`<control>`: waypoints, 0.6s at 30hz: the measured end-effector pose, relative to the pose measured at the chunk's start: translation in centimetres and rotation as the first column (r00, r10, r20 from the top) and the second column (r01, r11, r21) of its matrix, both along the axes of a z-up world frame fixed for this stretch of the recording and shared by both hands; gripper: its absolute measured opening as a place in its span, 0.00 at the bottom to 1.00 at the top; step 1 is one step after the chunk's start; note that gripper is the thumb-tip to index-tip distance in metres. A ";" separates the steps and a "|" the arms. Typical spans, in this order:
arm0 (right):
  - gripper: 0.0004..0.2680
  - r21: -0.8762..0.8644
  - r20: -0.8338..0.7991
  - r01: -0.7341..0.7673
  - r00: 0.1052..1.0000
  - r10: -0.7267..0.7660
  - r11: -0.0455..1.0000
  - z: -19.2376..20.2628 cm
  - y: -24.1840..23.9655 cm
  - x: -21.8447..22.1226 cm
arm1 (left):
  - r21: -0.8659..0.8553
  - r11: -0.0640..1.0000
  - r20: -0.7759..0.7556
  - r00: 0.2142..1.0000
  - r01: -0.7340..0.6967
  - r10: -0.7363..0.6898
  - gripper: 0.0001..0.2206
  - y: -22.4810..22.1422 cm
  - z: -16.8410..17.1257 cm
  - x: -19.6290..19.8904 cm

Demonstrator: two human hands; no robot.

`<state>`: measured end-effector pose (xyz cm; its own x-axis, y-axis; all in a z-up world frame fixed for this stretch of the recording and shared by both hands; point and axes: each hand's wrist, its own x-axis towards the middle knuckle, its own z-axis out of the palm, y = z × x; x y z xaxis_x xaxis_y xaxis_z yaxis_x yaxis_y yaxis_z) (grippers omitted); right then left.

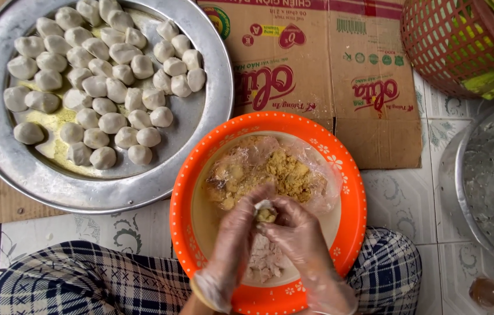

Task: Forming small dough balls with filling by hand and arranging them on a large metal tray.

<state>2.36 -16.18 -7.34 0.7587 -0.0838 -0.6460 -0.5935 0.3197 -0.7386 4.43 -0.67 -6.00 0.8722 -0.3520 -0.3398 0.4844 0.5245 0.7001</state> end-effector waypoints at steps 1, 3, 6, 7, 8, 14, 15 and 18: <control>0.21 -0.109 -0.050 -0.029 0.998 0.024 0.994 0.2 0.6 0.3 | -0.085 0.993 -0.163 0.984 -0.087 0.072 0.30 -0.5 -1.0 -0.5; 0.20 -0.212 -0.107 -0.067 0.993 0.045 0.975 1.0 1.4 0.6 | -0.149 0.970 -0.331 0.934 -0.189 0.131 0.24 -0.8 -1.9 -0.9; 0.15 -0.179 -0.144 0.044 0.987 -0.071 0.983 1.2 1.8 0.1 | -0.088 0.974 -0.419 0.894 -0.210 0.155 0.17 -1.1 -2.4 -1.2; 0.13 -0.492 0.015 -0.054 0.997 0.071 0.869 0.1 1.9 -0.4 | -0.103 0.963 -0.395 0.899 -0.247 0.189 0.16 -1.6 -3.0 -1.7; 0.11 -0.759 0.117 -0.075 0.961 0.249 0.647 -1.0 2.0 -0.8 | -0.119 0.952 -0.370 0.902 -0.284 0.223 0.14 -2.1 -3.5 -2.1; 0.26 -0.321 -0.144 -0.028 0.989 -0.020 0.947 3.5 2.2 1.0 | -0.098 0.941 -0.494 0.837 -0.324 0.237 0.18 -0.4 0.2 -0.1; 0.26 -0.322 -0.145 -0.030 0.989 -0.018 0.946 2.4 2.5 0.3 | -0.098 0.940 -0.495 0.836 -0.326 0.238 0.18 -0.7 -0.5 -0.7; 0.09 -0.648 0.308 0.088 0.939 0.155 0.756 0.5 3.5 -1.1 | -0.114 0.935 -0.427 0.866 -0.335 0.258 0.09 -1.7 -3.0 -1.9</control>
<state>1.25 -12.70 -6.88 0.9201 -0.3568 -0.1615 -0.2826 -0.3195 -0.9045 2.50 -2.41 -9.01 0.7477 -0.1864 -0.6374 0.5035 0.7849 0.3611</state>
